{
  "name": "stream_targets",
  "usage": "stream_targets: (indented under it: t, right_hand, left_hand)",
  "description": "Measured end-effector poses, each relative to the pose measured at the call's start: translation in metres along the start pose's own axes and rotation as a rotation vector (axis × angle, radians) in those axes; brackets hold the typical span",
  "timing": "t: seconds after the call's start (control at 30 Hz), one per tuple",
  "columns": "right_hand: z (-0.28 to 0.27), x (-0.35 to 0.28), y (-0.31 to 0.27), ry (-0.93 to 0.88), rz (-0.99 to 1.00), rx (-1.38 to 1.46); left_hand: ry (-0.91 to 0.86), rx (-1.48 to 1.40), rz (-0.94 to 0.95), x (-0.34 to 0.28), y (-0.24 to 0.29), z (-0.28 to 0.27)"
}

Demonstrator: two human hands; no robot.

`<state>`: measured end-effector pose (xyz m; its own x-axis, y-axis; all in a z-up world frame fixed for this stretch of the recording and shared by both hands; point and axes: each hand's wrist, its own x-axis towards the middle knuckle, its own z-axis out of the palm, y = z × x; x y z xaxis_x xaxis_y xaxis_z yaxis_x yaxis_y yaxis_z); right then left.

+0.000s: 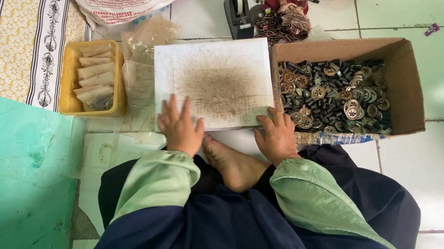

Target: Picking small metal decorative parts from a cardboard box and placing them into small plastic bags for packaging.

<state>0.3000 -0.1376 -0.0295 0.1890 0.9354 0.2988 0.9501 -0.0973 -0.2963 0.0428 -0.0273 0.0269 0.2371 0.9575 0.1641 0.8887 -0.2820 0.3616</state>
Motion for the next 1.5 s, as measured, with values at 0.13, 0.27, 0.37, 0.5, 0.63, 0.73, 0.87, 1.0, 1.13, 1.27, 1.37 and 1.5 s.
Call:
stream_targets:
  t: [0.13, 0.27, 0.37, 0.5, 0.63, 0.73, 0.87, 1.0, 1.13, 1.27, 1.37, 1.5]
  right_hand:
    - [-0.012, 0.003, -0.005, -0.073, 0.012, -0.082]
    - [-0.006, 0.02, 0.035, -0.069, 0.044, 0.139]
    - [-0.005, 0.031, 0.085, -0.201, 0.211, 0.211]
    - [0.028, 0.034, 0.146, -0.66, 0.474, 0.028]
    - [-0.015, 0.046, 0.105, -0.73, 0.493, 0.005]
    - [-0.01, 0.045, 0.101, -0.707, 0.471, -0.049]
    - [0.004, 0.039, 0.112, -0.656, 0.499, -0.024]
    - [0.01, 0.036, 0.121, -0.673, 0.5, 0.039]
    - [-0.011, 0.04, 0.095, -0.711, 0.484, 0.048]
    - [-0.019, 0.045, 0.095, -0.686, 0.454, 0.059]
    - [-0.008, 0.04, 0.099, -0.683, 0.432, 0.006]
    - [-0.008, 0.038, 0.096, -0.674, 0.361, -0.072]
  left_hand:
    - [-0.265, -0.082, 0.36, -0.011, 0.07, 0.014]
    - [-0.492, 0.039, 0.512, -0.013, 0.09, 0.028]
    - [-0.547, 0.098, 0.527, -0.017, 0.087, 0.022]
    - [-0.552, 0.163, 0.563, -0.019, 0.085, 0.02]
    - [-0.546, 0.153, 0.547, -0.017, 0.092, 0.03]
    - [-0.527, 0.157, 0.559, -0.015, 0.108, 0.042]
    - [-0.543, 0.085, 0.77, -0.014, 0.135, 0.077]
    - [-0.559, 0.159, 0.83, -0.019, 0.143, 0.128]
    - [-0.57, 0.13, 0.811, -0.019, 0.141, 0.128]
    - [-0.546, 0.127, 0.825, -0.02, 0.141, 0.124]
    - [-0.548, 0.163, 0.827, -0.021, 0.142, 0.122]
    - [-0.571, 0.192, 0.84, -0.02, 0.141, 0.127]
